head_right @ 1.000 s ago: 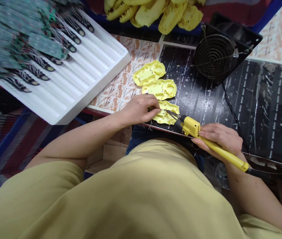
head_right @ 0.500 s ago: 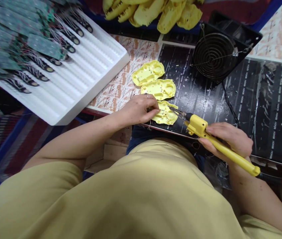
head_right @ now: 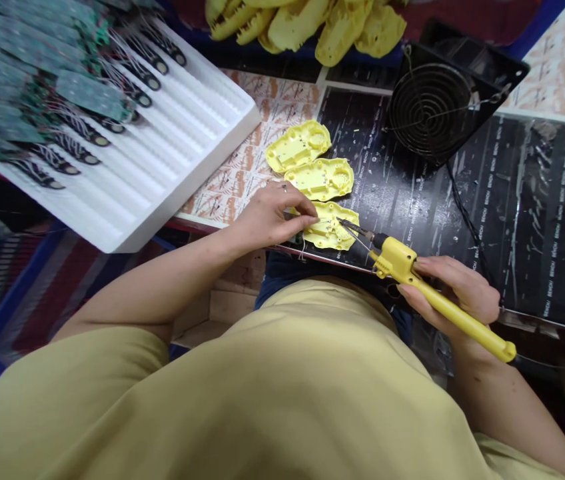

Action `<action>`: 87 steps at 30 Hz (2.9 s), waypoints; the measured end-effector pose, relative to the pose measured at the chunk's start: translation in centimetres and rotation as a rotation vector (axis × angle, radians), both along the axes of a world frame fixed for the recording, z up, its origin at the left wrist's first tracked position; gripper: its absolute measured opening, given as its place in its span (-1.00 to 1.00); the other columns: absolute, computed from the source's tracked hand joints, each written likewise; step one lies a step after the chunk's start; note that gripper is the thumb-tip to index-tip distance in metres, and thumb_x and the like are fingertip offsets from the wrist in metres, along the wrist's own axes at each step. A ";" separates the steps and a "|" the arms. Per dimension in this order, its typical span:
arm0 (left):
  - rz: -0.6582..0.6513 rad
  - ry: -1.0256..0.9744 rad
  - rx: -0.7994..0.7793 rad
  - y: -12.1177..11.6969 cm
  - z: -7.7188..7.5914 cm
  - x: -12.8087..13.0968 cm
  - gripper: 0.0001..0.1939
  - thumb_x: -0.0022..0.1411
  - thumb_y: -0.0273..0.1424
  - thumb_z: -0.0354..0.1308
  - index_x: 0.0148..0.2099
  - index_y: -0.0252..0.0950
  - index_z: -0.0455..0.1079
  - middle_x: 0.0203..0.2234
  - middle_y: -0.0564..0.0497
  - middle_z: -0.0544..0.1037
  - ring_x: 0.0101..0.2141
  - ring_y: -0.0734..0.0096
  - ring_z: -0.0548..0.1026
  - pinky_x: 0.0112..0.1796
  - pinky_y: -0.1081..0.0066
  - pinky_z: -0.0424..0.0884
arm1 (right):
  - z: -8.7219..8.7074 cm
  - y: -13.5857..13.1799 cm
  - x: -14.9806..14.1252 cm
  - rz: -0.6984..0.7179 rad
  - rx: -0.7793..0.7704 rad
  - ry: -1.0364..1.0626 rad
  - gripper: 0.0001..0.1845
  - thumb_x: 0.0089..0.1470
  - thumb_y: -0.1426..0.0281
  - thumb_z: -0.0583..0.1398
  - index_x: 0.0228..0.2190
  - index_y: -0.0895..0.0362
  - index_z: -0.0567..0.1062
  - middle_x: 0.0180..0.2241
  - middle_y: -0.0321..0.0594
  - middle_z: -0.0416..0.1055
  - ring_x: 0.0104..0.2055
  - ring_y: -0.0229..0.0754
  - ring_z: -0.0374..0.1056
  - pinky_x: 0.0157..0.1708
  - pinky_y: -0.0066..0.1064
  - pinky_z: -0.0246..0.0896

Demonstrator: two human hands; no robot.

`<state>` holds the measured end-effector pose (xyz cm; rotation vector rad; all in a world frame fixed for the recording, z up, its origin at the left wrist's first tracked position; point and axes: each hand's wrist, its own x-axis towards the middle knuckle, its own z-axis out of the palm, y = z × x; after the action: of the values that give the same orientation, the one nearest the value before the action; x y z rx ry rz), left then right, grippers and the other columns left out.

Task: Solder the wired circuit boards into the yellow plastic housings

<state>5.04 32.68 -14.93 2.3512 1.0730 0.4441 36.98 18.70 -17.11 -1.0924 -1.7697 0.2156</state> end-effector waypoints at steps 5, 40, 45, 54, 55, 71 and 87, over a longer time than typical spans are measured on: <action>-0.050 0.158 -0.054 -0.2 0.7 0.3 -0.85 0.34 -0.35 0.26 -0.22 -0.22 0.66 -0.25 -0.02 0.72 -0.12 0.15 0.62 0.08 0.12 0.41 | 0.6 -0.2 -0.5 0.061 0.042 -0.051 -0.81 0.22 0.39 0.47 -0.13 0.06 0.66 -0.32 -0.25 0.69 -0.39 -0.16 0.64 -0.41 -0.45 0.62; -0.105 0.263 0.066 -1.1 0.9 1.2 -0.76 0.38 -0.33 0.18 -0.11 -0.27 0.67 -0.18 -0.14 0.72 -0.04 0.00 0.62 0.05 0.07 0.44 | -1.1 1.4 -0.6 -0.191 0.200 -0.083 -0.41 0.29 0.07 0.43 0.26 0.00 0.58 -0.14 -0.25 0.71 -0.24 -0.11 0.67 -0.27 -0.33 0.62; 0.055 0.177 0.143 0.5 0.0 -0.4 -0.42 0.52 -0.16 0.14 0.43 -0.34 0.46 0.38 -0.32 0.51 0.37 -0.12 0.45 0.37 -0.06 0.34 | 0.0 4.4 -1.5 -0.026 0.143 -0.308 -0.60 0.49 0.21 0.24 0.25 0.03 0.55 -0.36 -0.36 0.67 -0.43 -0.23 0.61 -0.40 -0.47 0.49; -0.081 0.428 -0.019 5.1 0.5 2.4 -0.25 0.56 -0.03 0.13 0.61 -0.26 0.25 0.64 -0.24 0.07 0.63 -0.20 -0.04 0.57 -0.20 -0.03 | -1.4 9.7 -4.0 0.077 0.168 -0.452 -0.70 0.41 0.17 0.31 0.04 0.07 0.62 -0.16 -0.16 0.70 -0.29 -0.05 0.64 -0.32 -0.29 0.52; -0.111 0.414 0.009 5.5 0.7 2.5 -0.27 0.55 -0.02 0.14 0.59 -0.27 0.30 0.63 -0.24 0.11 0.63 -0.19 -0.01 0.56 -0.19 0.01 | -1.7 10.0 -4.1 0.070 0.188 -0.460 -0.70 0.41 0.17 0.32 0.05 0.07 0.61 -0.17 -0.16 0.69 -0.29 -0.05 0.63 -0.32 -0.28 0.52; 0.803 0.342 0.313 14.7 3.9 -20.9 -0.49 0.46 0.10 0.19 -0.20 -0.26 0.60 0.07 -0.10 0.68 0.25 -0.05 0.33 0.30 -0.12 0.13 | -0.4 11.2 -4.6 0.080 0.285 -0.436 -0.44 0.31 0.50 0.36 0.29 0.02 0.51 -0.14 -0.26 0.73 -0.36 -0.11 0.65 -0.42 -0.38 0.52; 0.856 -0.221 0.649 14.3 8.5 -22.8 -0.30 0.44 0.01 -0.43 0.06 -0.14 0.49 -0.14 0.12 0.58 -0.03 0.23 0.69 -0.03 -0.02 0.36 | -2.0 15.5 -5.3 0.107 -0.026 -0.580 -0.77 0.45 0.24 0.24 0.01 0.06 0.61 -0.16 -0.14 0.69 -0.08 -0.05 0.65 -0.03 -0.22 0.60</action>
<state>-17.76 47.00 -6.41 2.1117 2.0196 1.5078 31.63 34.22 -19.13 -1.1531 -2.3474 -0.0215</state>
